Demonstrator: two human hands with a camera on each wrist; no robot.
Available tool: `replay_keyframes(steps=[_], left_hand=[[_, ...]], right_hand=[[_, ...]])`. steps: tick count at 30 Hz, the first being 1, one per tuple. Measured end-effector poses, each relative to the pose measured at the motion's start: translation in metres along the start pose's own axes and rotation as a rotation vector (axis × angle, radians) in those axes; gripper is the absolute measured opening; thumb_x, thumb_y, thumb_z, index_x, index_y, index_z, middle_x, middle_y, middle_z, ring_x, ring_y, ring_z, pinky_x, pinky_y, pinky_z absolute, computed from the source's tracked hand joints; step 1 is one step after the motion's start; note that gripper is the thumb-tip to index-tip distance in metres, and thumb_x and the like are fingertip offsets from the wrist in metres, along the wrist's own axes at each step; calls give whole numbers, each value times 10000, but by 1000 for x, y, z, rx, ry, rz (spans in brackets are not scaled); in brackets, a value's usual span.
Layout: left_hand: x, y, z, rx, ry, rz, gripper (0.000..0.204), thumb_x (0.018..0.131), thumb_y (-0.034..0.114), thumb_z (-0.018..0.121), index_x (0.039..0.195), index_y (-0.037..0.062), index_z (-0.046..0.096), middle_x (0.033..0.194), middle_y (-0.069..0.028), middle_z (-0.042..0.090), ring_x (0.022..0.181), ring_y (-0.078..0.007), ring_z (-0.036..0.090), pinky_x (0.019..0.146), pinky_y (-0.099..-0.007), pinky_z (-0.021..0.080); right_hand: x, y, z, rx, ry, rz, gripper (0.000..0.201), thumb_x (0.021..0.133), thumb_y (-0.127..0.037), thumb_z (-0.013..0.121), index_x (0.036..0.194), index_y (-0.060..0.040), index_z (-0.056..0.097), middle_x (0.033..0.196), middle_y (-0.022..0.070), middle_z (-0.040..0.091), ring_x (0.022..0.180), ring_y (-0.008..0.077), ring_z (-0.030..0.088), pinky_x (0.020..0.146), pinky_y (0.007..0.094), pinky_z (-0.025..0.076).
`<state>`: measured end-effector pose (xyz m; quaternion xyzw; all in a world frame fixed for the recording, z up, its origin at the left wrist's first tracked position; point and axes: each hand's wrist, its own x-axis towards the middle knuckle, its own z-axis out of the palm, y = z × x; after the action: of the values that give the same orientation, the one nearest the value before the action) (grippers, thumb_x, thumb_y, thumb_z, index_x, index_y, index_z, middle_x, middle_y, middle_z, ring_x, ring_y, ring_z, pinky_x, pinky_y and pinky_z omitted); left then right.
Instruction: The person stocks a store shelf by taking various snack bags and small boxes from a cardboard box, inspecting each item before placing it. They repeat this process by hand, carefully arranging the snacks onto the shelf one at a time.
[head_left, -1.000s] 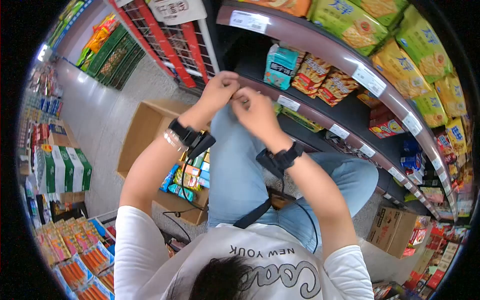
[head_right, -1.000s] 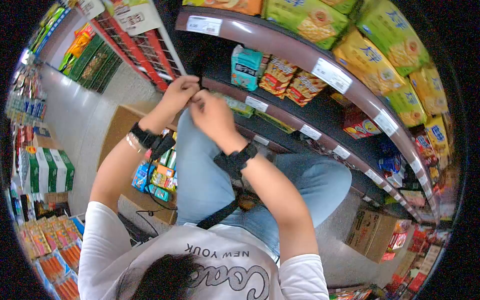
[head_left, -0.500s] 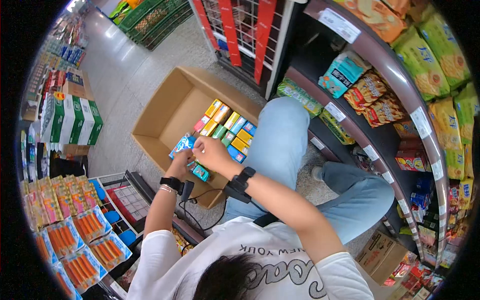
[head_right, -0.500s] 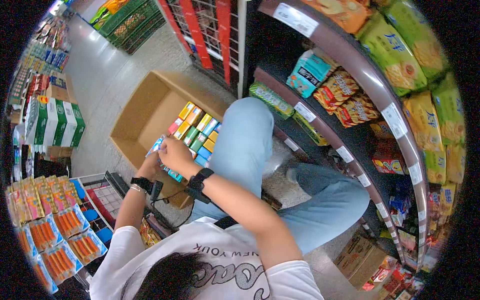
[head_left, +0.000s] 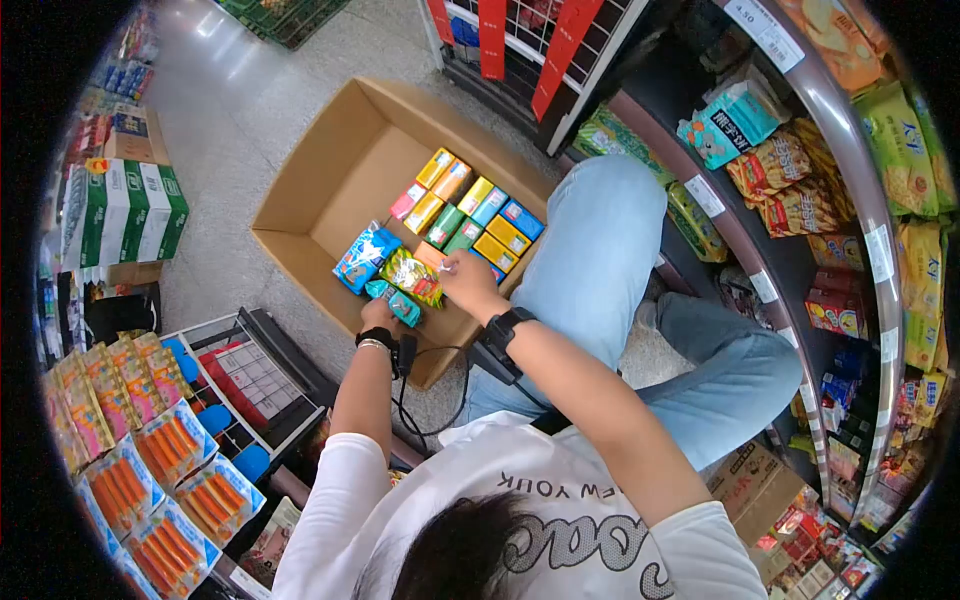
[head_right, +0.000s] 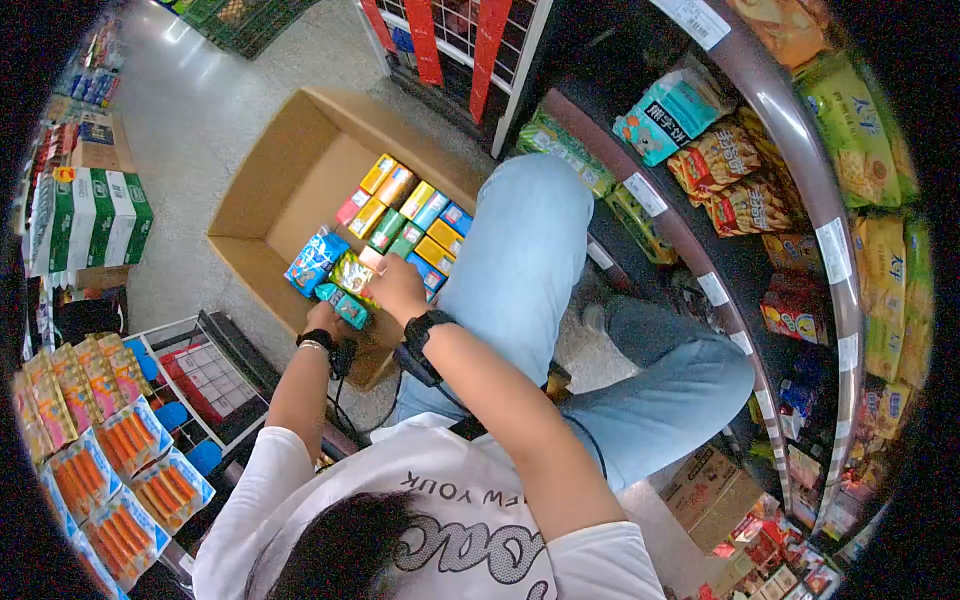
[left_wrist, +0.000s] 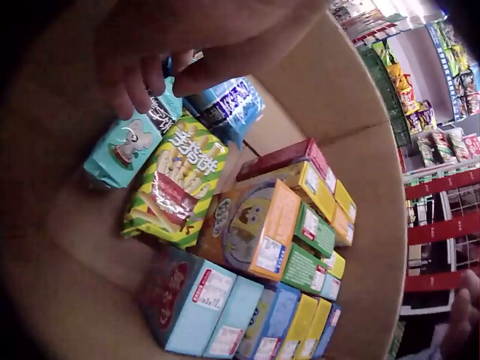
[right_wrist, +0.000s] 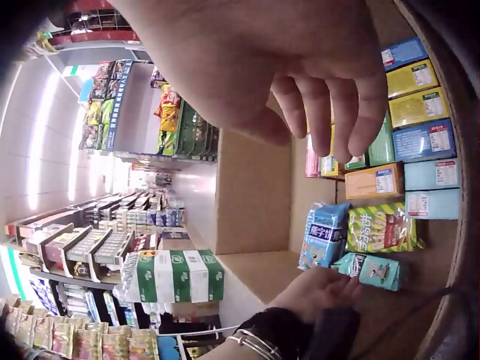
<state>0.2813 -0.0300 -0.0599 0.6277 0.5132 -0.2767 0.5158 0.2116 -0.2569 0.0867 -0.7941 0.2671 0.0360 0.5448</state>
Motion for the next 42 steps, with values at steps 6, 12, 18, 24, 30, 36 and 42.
replay_keyframes(steps=[6, 12, 18, 24, 30, 36, 42], left_hand=[[-12, -1, -1, 74, 11, -13, 336, 745, 126, 654, 1043, 2, 561, 931, -132, 598, 822, -273, 608, 710, -408, 490], [-15, -6, 18, 347, -34, -49, 350, 825, 105, 583, 1151, -6, 525, 1088, -156, 582, 852, -298, 590, 764, -433, 476], [94, -54, -14, 1254, -411, 587, 397, 876, 173, 548, 1249, 49, 494, 1140, -155, 580, 903, -297, 587, 803, -366, 463], [43, -40, 9, 1685, -278, 674, 446, 857, 177, 593, 1286, 209, 478, 1134, -200, 570, 1079, -328, 538, 908, -351, 441], [114, -48, 12, 1472, -186, 403, 517, 848, 184, 590, 1333, 233, 419, 1240, -214, 515, 1160, -381, 481, 962, -444, 397], [145, -50, 17, 1507, -267, 298, 630, 805, 378, 639, 1298, 56, 414, 1283, -231, 474, 1212, -353, 434, 981, -392, 376], [187, -71, 1, 1021, -155, 283, 775, 650, 425, 745, 1167, -93, 488, 1264, -214, 496, 1152, -309, 495, 964, -327, 392]], right_hand=[[3, -2, 1, -36, 44, -24, 174, 740, -161, 626, 861, -41, 594, 785, 164, 631, 746, 327, 618, 664, 387, 493], [2, -7, 1, -89, 34, 28, 174, 740, -164, 618, 857, -36, 602, 771, 171, 635, 745, 334, 621, 661, 403, 492], [5, -8, 1, -94, -48, 80, 178, 750, -165, 622, 865, -30, 611, 783, 164, 651, 754, 318, 633, 677, 383, 503], [5, -8, 4, -72, -86, 99, 164, 767, -156, 623, 868, -27, 609, 788, 153, 658, 746, 293, 644, 667, 361, 510], [4, -10, 6, -22, -109, 88, 156, 773, -146, 625, 867, -22, 608, 759, 134, 657, 710, 260, 651, 638, 336, 511], [9, -8, 8, 3, -110, 85, 158, 766, -145, 631, 866, -24, 614, 775, 131, 655, 723, 255, 648, 646, 331, 508], [11, -18, 6, 0, -115, 120, 159, 763, -150, 633, 872, -35, 624, 785, 130, 655, 746, 251, 647, 669, 336, 506]])
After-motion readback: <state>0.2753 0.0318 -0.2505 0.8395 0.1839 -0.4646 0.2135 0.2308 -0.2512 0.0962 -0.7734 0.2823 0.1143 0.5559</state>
